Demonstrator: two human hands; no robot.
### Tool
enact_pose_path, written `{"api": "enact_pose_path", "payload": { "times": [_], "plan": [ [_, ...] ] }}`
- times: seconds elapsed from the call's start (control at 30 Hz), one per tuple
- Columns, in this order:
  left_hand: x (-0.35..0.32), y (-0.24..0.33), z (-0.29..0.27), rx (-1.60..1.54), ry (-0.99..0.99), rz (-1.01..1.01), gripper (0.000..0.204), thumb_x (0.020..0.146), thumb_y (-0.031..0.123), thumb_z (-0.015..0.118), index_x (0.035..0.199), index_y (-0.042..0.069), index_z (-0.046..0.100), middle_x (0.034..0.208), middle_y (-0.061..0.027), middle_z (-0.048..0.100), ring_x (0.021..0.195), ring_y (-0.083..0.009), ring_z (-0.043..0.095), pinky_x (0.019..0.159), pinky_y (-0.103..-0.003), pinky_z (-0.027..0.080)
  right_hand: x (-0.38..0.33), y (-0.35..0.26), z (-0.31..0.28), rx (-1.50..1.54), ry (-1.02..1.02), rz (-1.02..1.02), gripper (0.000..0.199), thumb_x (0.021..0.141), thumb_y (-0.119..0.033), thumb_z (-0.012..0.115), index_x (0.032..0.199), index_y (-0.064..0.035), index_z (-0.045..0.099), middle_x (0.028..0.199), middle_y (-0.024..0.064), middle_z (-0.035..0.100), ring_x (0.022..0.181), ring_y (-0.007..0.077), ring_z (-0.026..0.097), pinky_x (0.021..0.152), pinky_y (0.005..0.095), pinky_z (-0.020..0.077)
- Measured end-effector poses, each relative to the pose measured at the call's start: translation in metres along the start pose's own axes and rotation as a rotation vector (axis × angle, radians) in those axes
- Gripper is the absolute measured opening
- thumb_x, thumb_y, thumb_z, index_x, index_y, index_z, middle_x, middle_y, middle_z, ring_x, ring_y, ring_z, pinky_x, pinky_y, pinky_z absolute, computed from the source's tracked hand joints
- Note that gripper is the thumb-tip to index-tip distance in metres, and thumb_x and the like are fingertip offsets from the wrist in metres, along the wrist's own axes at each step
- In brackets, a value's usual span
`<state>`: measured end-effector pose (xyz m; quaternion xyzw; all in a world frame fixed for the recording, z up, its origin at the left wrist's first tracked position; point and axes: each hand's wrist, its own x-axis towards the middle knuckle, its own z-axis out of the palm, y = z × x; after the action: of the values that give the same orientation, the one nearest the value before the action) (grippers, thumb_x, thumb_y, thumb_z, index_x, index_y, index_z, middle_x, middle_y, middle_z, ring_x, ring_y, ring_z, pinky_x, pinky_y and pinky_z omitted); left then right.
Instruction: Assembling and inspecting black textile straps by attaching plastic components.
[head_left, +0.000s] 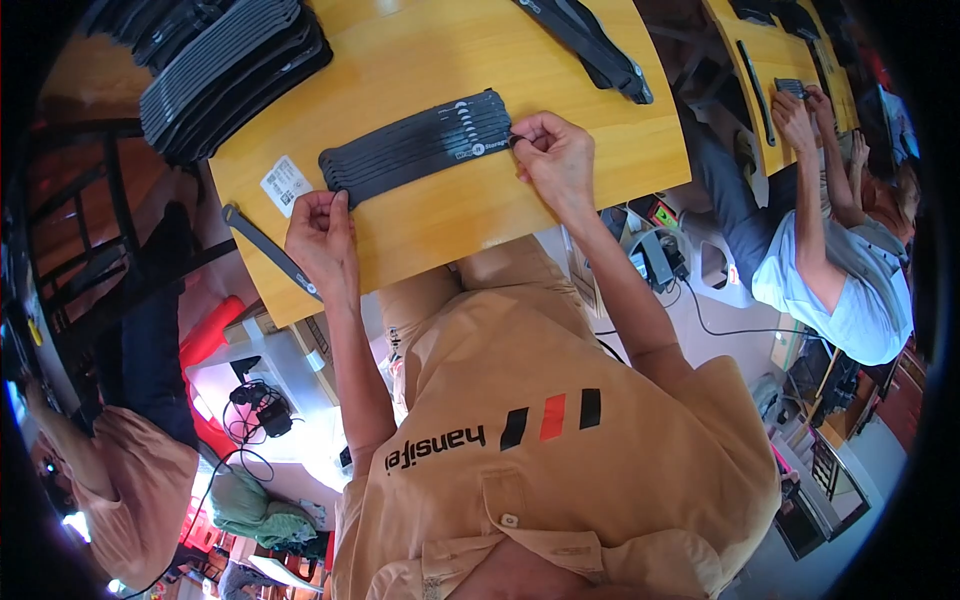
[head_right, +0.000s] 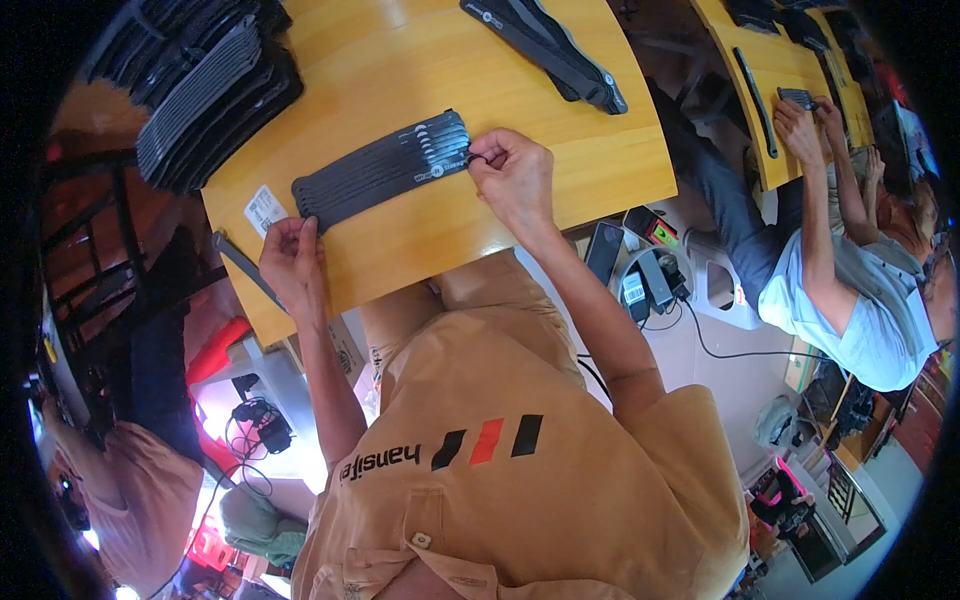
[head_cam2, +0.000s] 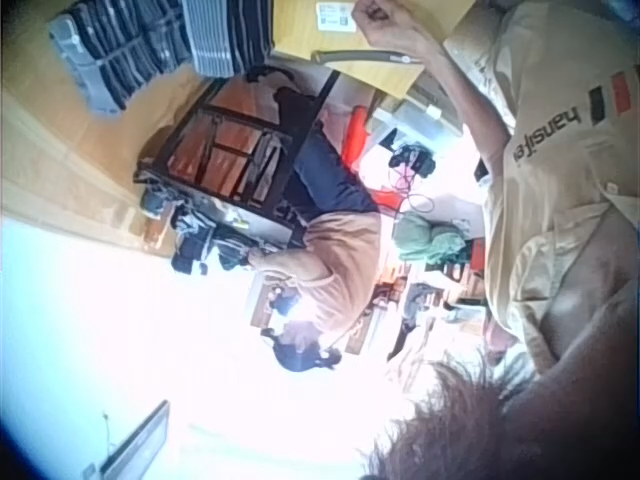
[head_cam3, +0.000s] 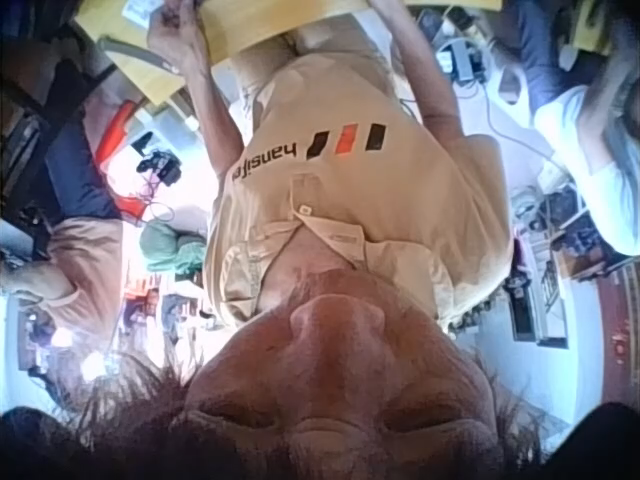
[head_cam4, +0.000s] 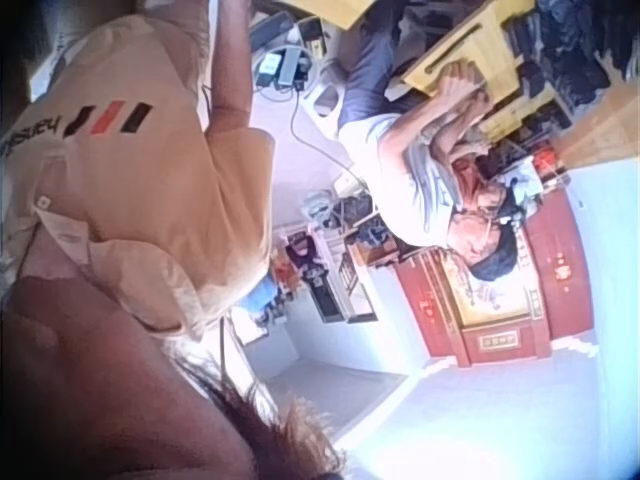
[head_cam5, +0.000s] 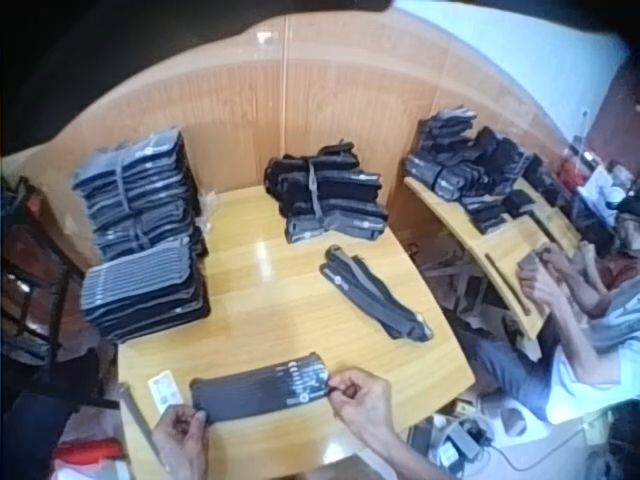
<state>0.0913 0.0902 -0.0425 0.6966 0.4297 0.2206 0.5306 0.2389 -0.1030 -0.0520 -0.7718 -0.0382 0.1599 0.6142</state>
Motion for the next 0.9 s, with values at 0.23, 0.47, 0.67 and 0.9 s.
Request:
{"api": "enact_pose_path", "payload": {
  "times": [0.23,0.47,0.67,0.9],
  "plan": [
    [0.002,-0.003,-0.003,0.072,-0.017,0.070,0.011,0.080,0.006,0.063,0.078,-0.001,0.055,0.060,-0.0009,0.053,0.050,-0.0053,0.046,0.045,-0.019,0.037,0.002,0.000,-0.001,-0.043,-0.001,-0.036,0.007,0.070,0.005,0.055,0.076,0.0033,0.060,0.059,0.0028,0.055,0.045,0.0069,0.050,0.038,0.0208,0.0425],
    [-0.001,-0.001,-0.007,-0.128,0.010,0.078,0.015,0.079,0.006,0.064,0.090,-0.001,0.055,0.079,-0.0070,0.057,0.053,-0.0080,0.049,0.046,-0.022,0.041,-0.002,0.000,-0.010,0.233,-0.055,0.008,0.012,0.073,0.007,0.051,0.079,0.0026,0.060,0.068,0.0026,0.055,0.051,0.0061,0.051,0.043,0.0195,0.0430],
    [-0.036,0.011,0.009,0.607,-0.021,0.827,0.043,0.077,0.012,0.064,0.117,0.003,0.050,0.111,-0.0143,0.053,0.098,-0.0278,0.053,0.084,-0.037,0.043,-0.026,-0.006,-0.019,-0.476,-0.038,-0.697,0.036,0.066,0.011,0.048,0.098,0.0004,0.060,0.090,0.0108,0.054,0.079,0.0235,0.056,0.067,0.0291,0.0477],
    [-0.057,0.018,0.046,0.853,-0.260,0.799,0.063,0.080,0.037,0.058,0.133,0.013,0.036,0.135,-0.0144,0.033,0.127,-0.0319,0.027,0.102,-0.049,0.020,-0.033,0.000,-0.010,-0.677,-0.137,-0.837,0.046,0.065,0.008,0.052,0.111,-0.0012,0.055,0.107,0.0135,0.050,0.100,0.0301,0.046,0.084,0.0363,0.0412]
  ]
}}
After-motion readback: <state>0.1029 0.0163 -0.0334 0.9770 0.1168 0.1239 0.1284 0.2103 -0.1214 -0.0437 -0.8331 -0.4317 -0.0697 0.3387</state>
